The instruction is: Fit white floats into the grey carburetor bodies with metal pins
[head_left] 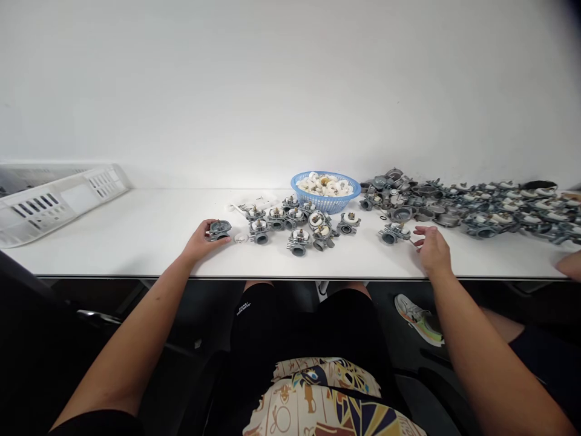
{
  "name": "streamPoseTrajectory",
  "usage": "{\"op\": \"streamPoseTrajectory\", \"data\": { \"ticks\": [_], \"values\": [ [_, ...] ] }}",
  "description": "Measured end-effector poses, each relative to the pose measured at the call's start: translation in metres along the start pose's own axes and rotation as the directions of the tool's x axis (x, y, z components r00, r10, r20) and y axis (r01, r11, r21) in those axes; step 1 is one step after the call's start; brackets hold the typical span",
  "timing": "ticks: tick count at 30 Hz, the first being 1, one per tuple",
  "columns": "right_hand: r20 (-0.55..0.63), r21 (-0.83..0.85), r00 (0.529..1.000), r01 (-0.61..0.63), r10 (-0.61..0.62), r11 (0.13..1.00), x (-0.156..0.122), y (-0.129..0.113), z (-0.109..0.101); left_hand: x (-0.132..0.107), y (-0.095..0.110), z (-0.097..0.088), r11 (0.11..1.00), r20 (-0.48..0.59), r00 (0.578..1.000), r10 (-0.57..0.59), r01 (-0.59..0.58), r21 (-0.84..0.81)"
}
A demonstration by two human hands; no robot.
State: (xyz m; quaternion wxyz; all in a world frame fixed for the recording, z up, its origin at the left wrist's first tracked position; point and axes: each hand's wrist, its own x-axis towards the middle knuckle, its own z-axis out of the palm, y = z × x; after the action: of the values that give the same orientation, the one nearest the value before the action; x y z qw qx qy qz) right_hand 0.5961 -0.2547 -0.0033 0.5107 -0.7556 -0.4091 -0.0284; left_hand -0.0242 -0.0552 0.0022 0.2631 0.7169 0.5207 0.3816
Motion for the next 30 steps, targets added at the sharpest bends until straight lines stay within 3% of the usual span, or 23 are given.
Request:
{"op": "streamPoseTrajectory", "data": {
  "ticks": [2,5,7,9,13,16,30],
  "values": [
    [-0.001,0.004,1.0,-0.007,0.007,1.0,0.001,0.001,0.0,-0.007,0.007,0.0,0.997,-0.06,0.997,0.044,-0.04,0.072],
    [-0.003,0.005,1.0,-0.006,0.006,1.0,0.001,0.001,0.0,-0.021,0.02,0.002,0.944,-0.164,0.951,0.263,-0.218,0.248],
    [-0.006,0.001,1.0,-0.005,0.005,1.0,0.001,0.001,0.0,-0.029,0.029,0.006,0.869,-0.161,0.895,0.417,-0.34,0.36],
    [-0.009,-0.004,1.0,-0.008,0.008,1.0,0.001,0.001,0.001,-0.034,0.034,0.011,0.798,-0.093,0.858,0.506,-0.424,0.428],
    [-0.012,-0.003,1.0,-0.011,0.011,1.0,0.001,0.002,0.001,-0.032,0.038,0.019,0.714,0.093,0.831,0.548,-0.523,0.466],
    [-0.018,0.004,1.0,-0.004,0.004,1.0,0.001,0.002,0.001,-0.027,0.037,0.022,0.676,0.165,0.814,0.557,-0.56,0.479],
    [-0.062,0.004,0.998,0.022,-0.021,1.0,0.004,0.007,0.003,-0.027,0.037,0.021,0.583,0.161,0.76,0.629,-0.599,0.549]
  ]
}}
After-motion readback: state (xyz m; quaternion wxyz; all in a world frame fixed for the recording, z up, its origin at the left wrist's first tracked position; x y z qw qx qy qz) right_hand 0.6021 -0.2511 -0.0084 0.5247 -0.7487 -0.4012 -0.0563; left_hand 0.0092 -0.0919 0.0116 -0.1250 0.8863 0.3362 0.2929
